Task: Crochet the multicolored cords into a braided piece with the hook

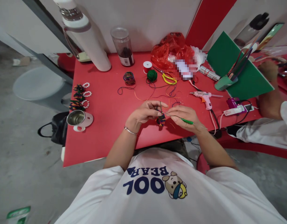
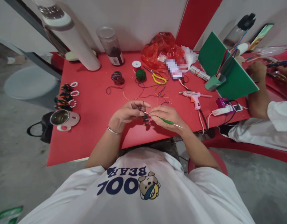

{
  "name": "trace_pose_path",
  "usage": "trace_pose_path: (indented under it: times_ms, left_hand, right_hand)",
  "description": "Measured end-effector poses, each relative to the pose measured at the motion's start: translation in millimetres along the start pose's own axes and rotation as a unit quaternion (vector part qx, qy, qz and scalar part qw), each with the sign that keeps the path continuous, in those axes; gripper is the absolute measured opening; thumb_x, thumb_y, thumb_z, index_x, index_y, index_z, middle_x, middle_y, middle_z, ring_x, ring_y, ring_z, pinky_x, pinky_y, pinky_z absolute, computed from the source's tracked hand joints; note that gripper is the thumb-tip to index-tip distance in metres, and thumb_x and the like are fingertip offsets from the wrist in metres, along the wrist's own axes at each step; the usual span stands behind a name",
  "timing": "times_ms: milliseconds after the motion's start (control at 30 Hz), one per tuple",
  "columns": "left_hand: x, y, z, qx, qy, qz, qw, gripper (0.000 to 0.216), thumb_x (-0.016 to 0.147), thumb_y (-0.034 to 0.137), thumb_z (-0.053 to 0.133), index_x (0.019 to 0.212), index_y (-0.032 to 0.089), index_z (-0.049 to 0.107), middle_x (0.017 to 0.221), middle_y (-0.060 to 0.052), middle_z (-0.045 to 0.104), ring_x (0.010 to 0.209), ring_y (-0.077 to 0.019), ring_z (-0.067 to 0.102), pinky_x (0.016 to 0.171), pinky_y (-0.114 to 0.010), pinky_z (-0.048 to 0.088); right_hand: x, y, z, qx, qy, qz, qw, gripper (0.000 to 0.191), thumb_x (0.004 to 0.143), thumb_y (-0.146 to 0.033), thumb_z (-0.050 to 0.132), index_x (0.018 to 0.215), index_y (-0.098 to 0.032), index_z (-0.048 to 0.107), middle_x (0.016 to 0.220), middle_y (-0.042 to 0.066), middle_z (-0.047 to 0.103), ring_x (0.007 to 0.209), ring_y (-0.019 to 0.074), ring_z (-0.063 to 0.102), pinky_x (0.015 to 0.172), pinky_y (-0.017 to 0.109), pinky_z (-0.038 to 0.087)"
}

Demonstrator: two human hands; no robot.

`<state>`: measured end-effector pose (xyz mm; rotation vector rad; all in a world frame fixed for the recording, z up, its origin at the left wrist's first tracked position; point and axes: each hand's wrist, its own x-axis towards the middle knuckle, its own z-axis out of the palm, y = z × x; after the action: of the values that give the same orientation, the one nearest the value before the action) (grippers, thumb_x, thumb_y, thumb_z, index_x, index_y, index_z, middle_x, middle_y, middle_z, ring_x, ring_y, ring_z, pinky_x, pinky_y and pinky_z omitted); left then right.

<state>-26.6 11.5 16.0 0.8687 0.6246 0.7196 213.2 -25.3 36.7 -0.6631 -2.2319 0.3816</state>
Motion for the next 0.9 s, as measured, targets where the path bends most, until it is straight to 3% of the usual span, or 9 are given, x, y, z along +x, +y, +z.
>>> trace_pose_path:
  times_ms: [200,367,667,900]
  left_hand:
    - [2.8,-5.4,0.2,0.028,0.005,0.015,0.999,0.051,0.056,0.021,0.098,0.103,0.011,0.08,0.07,0.0,0.069,0.05,-0.0073,0.055,0.044,-0.019,0.033]
    - [3.0,-5.8,-0.9,0.017,0.004,0.014,1.0,0.052,0.058,0.021,0.097,0.106,0.011,0.079,0.069,0.001,0.068,0.047,-0.006,0.052,0.042,-0.019,0.03]
    - [0.4,-2.2,7.6,0.007,0.041,-0.009,0.999,0.041,0.055,0.029,0.1,0.085,0.011,0.077,0.058,0.002,0.064,0.042,-0.0043,0.046,0.04,-0.017,0.029]
    - [1.3,-1.6,10.0,-0.008,0.063,-0.014,0.998,0.043,0.054,0.035,0.101,0.079,0.011,0.075,0.057,0.002,0.061,0.043,-0.0051,0.047,0.04,-0.016,0.028]
  right_hand:
    - [-2.2,-3.6,14.9,0.053,0.053,0.081,0.994,0.028,0.107,-0.029,0.054,0.097,-0.023,0.079,0.096,0.007,0.081,0.09,0.0172,0.078,0.084,0.031,0.064]
    - [-4.9,-1.9,19.1,0.097,0.088,0.117,0.984,0.031,0.107,-0.03,0.055,0.091,-0.023,0.081,0.094,0.005,0.081,0.088,0.0171,0.077,0.082,0.032,0.062]
    - [-9.0,1.0,23.1,0.147,0.131,0.178,0.964,0.036,0.107,-0.042,0.056,0.091,-0.025,0.084,0.094,0.006,0.081,0.09,0.0184,0.076,0.084,0.035,0.062]
    - [-9.0,-0.9,24.1,0.167,0.147,0.227,0.948,0.04,0.106,-0.046,0.056,0.085,-0.024,0.082,0.088,0.006,0.08,0.086,0.0194,0.075,0.083,0.037,0.061]
